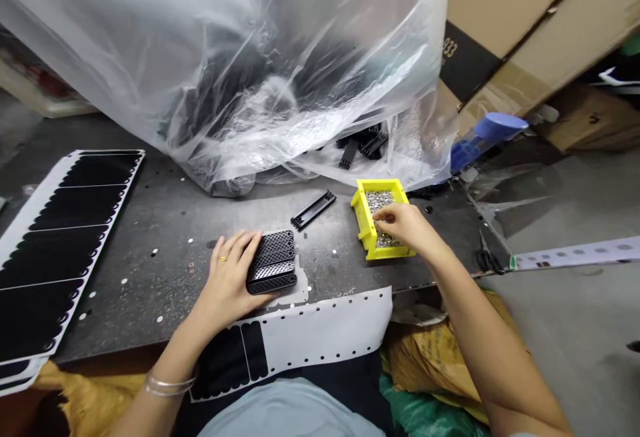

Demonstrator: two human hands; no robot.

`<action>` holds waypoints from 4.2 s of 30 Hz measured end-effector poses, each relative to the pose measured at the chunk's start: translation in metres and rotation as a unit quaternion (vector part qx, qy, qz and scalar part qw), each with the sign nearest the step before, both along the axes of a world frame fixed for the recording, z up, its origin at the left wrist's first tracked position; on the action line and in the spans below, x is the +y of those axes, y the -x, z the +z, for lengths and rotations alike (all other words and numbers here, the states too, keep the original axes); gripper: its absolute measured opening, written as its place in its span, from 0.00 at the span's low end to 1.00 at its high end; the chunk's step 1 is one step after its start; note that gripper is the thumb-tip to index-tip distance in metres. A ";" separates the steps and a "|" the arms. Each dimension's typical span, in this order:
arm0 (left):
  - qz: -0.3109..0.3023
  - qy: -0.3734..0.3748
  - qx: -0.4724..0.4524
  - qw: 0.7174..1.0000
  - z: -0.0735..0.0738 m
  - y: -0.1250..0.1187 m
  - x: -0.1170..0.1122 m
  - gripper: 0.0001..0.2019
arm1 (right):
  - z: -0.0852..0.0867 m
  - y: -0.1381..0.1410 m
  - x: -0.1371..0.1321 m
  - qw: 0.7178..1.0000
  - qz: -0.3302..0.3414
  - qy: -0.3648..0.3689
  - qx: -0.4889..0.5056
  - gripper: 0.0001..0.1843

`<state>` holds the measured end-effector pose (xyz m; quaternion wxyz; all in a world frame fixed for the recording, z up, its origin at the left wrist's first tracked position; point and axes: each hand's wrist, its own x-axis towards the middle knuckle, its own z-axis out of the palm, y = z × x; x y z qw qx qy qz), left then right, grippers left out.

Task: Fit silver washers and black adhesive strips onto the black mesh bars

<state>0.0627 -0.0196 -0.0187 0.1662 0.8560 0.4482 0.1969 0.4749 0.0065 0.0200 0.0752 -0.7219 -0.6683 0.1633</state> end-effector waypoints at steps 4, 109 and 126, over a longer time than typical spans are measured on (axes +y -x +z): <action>-0.008 0.018 0.001 1.000 -0.001 -0.007 0.002 0.54 | 0.028 0.000 -0.007 0.994 -0.035 -0.101 0.030 0.07; -0.038 -0.167 -0.018 0.985 0.009 0.055 0.003 0.06 | -0.017 0.167 -0.047 0.912 0.281 -0.297 -0.018 0.09; -0.062 -0.158 -0.049 0.984 0.011 0.037 0.007 0.10 | -0.011 0.188 -0.023 0.899 0.355 -0.256 -0.028 0.11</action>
